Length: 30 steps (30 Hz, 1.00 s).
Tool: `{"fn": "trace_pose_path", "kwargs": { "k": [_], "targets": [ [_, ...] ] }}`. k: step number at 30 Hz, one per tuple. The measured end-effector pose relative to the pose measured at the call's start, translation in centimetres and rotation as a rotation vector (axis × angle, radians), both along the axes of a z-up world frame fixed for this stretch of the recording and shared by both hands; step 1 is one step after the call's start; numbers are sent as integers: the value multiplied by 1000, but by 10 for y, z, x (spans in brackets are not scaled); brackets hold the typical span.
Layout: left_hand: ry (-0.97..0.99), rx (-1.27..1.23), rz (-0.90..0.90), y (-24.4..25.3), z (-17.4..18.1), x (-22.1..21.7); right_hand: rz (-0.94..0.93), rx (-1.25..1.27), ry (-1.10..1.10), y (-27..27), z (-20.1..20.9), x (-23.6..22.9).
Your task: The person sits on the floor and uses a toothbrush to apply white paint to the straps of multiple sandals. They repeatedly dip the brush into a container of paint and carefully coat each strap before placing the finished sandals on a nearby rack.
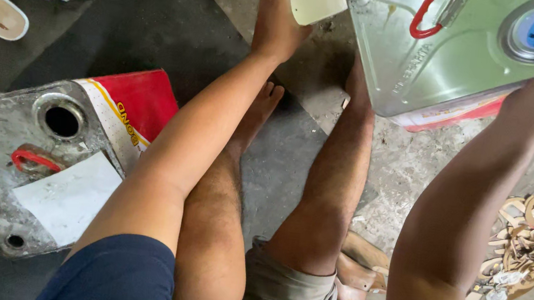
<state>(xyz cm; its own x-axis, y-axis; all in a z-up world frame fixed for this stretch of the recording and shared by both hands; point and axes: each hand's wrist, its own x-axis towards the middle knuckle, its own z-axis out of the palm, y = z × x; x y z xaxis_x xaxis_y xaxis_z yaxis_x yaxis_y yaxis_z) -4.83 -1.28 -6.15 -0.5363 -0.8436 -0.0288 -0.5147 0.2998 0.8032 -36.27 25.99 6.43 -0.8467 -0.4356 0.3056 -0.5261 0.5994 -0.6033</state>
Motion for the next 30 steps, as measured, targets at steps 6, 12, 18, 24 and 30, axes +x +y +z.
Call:
{"fn": "trace_pose_path", "kwargs": {
  "k": [6, 12, 18, 24, 30],
  "targets": [
    [-41, -4, 6, -6, -10, 11, 47, -851, -470, -34, -6, 26],
    [0, -30, 27, -5, -20, 10, -2, -758, -385, -43, -19, 30],
    [42, 74, 61, -6, -30, -5, 37, -668, -297, -45, -24, 32],
    [52, 29, 82, 0, -35, -3, 126, -503, -32, -55, -20, 41],
    [-16, 104, 98, -4, -33, 3, 81, -437, 61, -64, -15, 52]
  ]
}}
